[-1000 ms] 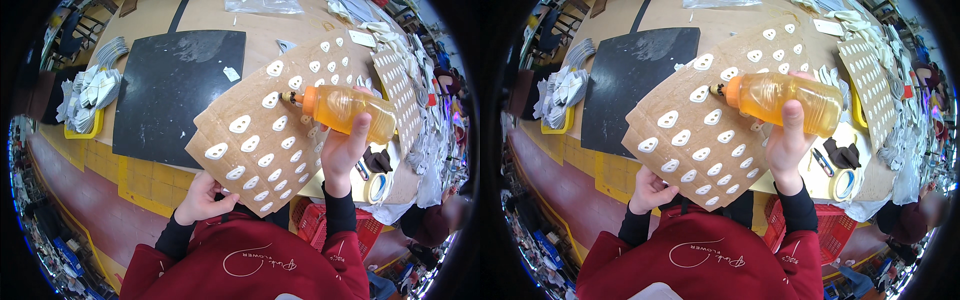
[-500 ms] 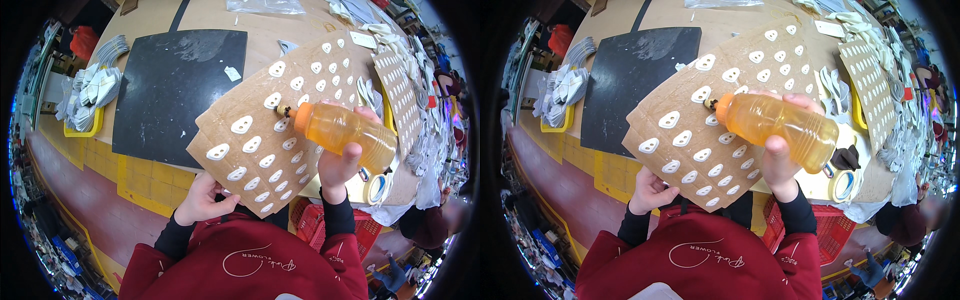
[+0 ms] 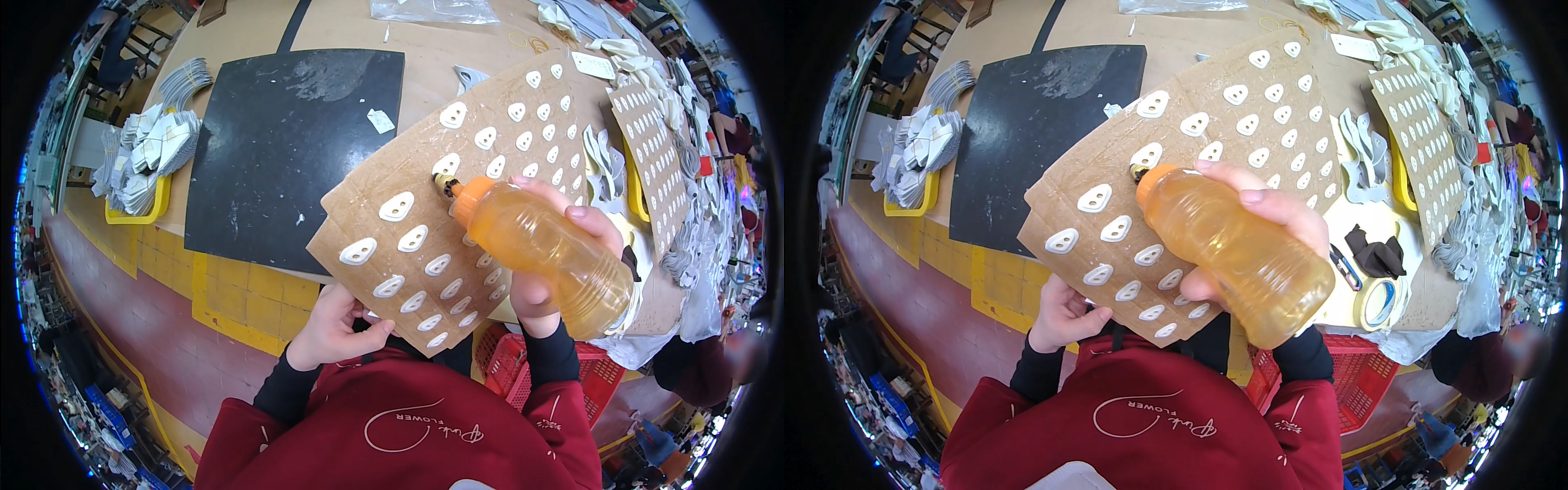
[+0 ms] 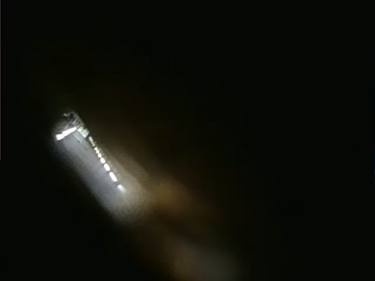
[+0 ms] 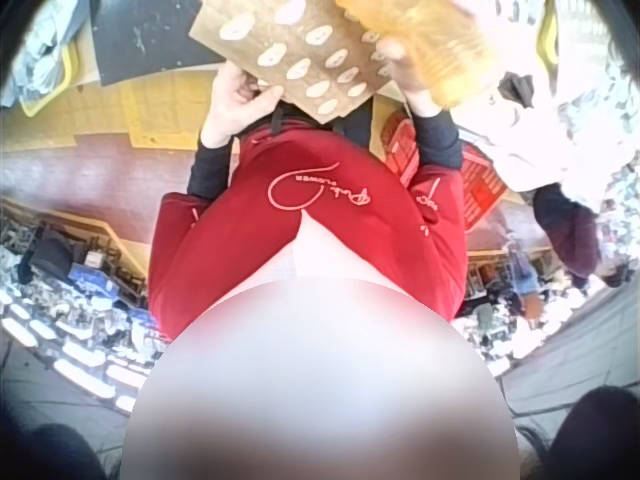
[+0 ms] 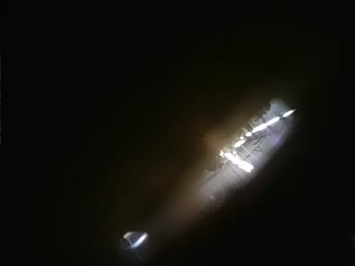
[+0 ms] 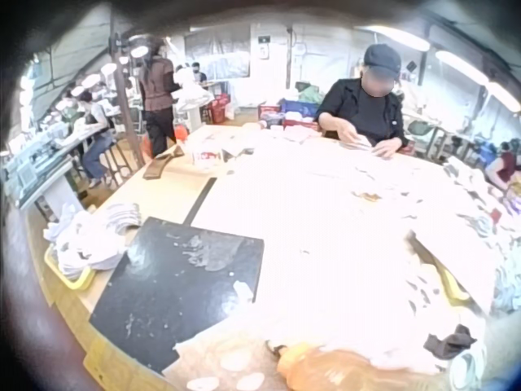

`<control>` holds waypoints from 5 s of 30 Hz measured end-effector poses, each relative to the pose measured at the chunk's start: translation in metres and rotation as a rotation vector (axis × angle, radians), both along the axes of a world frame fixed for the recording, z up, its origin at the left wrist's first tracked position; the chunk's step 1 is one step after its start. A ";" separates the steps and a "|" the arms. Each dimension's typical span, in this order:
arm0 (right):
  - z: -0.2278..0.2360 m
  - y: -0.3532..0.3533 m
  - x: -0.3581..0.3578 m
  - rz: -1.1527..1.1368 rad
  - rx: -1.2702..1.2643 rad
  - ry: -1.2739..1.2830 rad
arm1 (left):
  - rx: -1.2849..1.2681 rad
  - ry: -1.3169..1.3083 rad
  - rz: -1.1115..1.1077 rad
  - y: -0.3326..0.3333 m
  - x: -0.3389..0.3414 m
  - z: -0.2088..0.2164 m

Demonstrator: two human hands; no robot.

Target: The person holds a sheet of brown paper with white ghost-shaped stickers and uses a squeeze bottle to apply a small amount of yellow liquid into the center of each sticker. The person works systematically across the sheet, filling each sticker in turn.

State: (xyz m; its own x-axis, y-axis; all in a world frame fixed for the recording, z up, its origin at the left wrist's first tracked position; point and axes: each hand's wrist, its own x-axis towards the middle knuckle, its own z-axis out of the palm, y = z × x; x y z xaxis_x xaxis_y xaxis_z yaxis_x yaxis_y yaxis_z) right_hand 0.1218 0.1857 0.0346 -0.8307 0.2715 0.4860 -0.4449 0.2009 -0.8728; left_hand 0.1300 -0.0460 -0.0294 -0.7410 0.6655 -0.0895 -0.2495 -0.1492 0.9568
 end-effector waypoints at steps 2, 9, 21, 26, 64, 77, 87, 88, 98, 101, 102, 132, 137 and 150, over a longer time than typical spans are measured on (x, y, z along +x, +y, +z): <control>0.001 -0.002 -0.003 -0.016 0.050 0.023 | 0.019 0.006 -0.004 0.001 -0.001 0.001; 0.017 0.024 -0.021 -0.064 -0.928 -0.119 | 0.082 -0.003 0.090 0.009 -0.004 0.006; -0.002 0.025 -0.025 -0.162 -0.535 -0.209 | 0.052 -0.090 0.017 0.006 -0.004 0.004; -0.003 0.023 -0.026 -0.208 -0.519 -0.120 | 0.027 -0.066 0.020 0.005 -0.003 0.004; 0.027 0.012 -0.017 -0.012 -0.243 -0.004 | -0.040 0.038 -0.017 0.001 0.002 -0.004; 0.031 0.017 -0.019 0.088 -0.072 -0.049 | -0.045 0.067 -0.030 0.000 0.002 -0.005; 0.019 0.048 -0.035 0.268 -0.939 -0.232 | -0.011 -0.029 0.037 0.005 -0.001 0.003; 0.020 0.056 -0.039 0.425 -1.040 -0.280 | 0.034 -0.044 0.082 0.009 -0.001 0.004; 0.025 0.046 -0.067 -0.052 -0.487 -0.289 | 0.089 -0.058 0.148 0.012 -0.005 -0.004; 0.030 0.038 -0.073 -0.038 -0.346 -0.239 | 0.089 -0.043 0.152 0.012 -0.006 -0.006; 0.032 0.036 -0.073 -0.049 -0.308 -0.233 | 0.091 -0.037 0.151 0.012 -0.006 -0.007; 0.046 0.021 -0.053 0.102 0.091 -0.100 | 0.001 0.066 0.117 0.011 -0.004 0.001; 0.041 0.038 -0.065 0.195 -0.894 -0.262 | 0.056 -0.018 0.123 0.012 -0.003 0.005; 0.022 0.039 -0.068 -0.177 -0.391 0.002 | 0.058 -0.068 0.096 0.012 -0.004 0.008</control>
State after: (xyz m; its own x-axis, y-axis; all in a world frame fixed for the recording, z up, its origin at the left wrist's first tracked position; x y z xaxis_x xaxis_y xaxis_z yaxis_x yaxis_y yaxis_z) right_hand 0.0533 0.2243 0.0569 -0.7542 0.5739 0.3191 -0.4347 -0.0721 -0.8977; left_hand 0.1261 -0.0340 -0.0213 -0.7952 0.5971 -0.1051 -0.2954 -0.2302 0.9272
